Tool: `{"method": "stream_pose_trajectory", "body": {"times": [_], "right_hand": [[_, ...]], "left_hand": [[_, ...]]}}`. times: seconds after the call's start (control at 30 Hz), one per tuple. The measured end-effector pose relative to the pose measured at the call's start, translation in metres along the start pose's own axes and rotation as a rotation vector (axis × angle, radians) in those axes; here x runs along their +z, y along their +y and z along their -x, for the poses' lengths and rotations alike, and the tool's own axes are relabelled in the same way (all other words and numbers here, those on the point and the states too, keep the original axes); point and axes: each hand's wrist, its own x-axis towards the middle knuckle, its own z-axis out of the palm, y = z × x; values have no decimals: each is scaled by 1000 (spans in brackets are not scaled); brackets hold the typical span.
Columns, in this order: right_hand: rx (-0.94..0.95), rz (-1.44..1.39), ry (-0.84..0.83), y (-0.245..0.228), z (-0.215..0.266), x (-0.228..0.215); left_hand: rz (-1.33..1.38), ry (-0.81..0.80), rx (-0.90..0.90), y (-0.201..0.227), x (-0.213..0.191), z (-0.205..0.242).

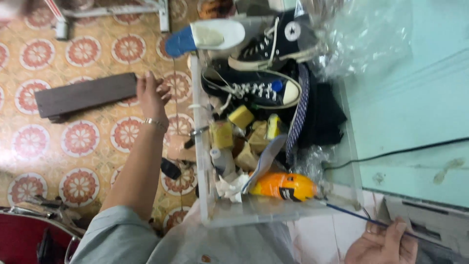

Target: The person holds a white shoe insole with a blue heel section and uses a small brush to apply blue paint to the heel area. The person repeatedly dips the brush into a container and paints the insole, rotating it to cover different sections of the heel.

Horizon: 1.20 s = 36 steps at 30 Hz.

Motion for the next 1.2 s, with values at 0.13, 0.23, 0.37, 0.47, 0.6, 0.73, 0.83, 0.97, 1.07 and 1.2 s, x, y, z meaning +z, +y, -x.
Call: {"method": "stream_pose_trajectory", "body": {"times": [0.13, 0.23, 0.37, 0.47, 0.6, 0.73, 0.83, 0.97, 1.07, 1.2], "right_hand": [[48, -25, 123, -8, 0, 2], [34, -75, 48, -16, -1, 6], [-38, -141, -112, -15, -8, 10], [53, -266, -27, -32, -11, 27], [20, -242, -7, -32, -16, 25], [49, -244, -14, -28, -20, 17], [54, -256, 13, -25, -20, 9], [30, -225, 73, -19, -25, -8], [-165, -93, 35, -15, -25, -14], [-421, 29, -46, -36, -12, 10]], "left_hand": [[-409, -51, 549, -5, -15, 95], [-584, -201, 978, -5, -14, 161], [-930, -836, 977, -34, 2, 226], [-1377, -1094, 866, -103, 8, 241], [-1766, -1178, 960, -114, 31, 257], [-1885, -1255, 179, -127, 52, 251], [-1582, -1096, 151, -119, 52, 251], [-932, -852, 350, -110, 30, 245], [-373, -768, -75, -68, 24, 267], [324, -821, -432, -83, 2, 273]]}}
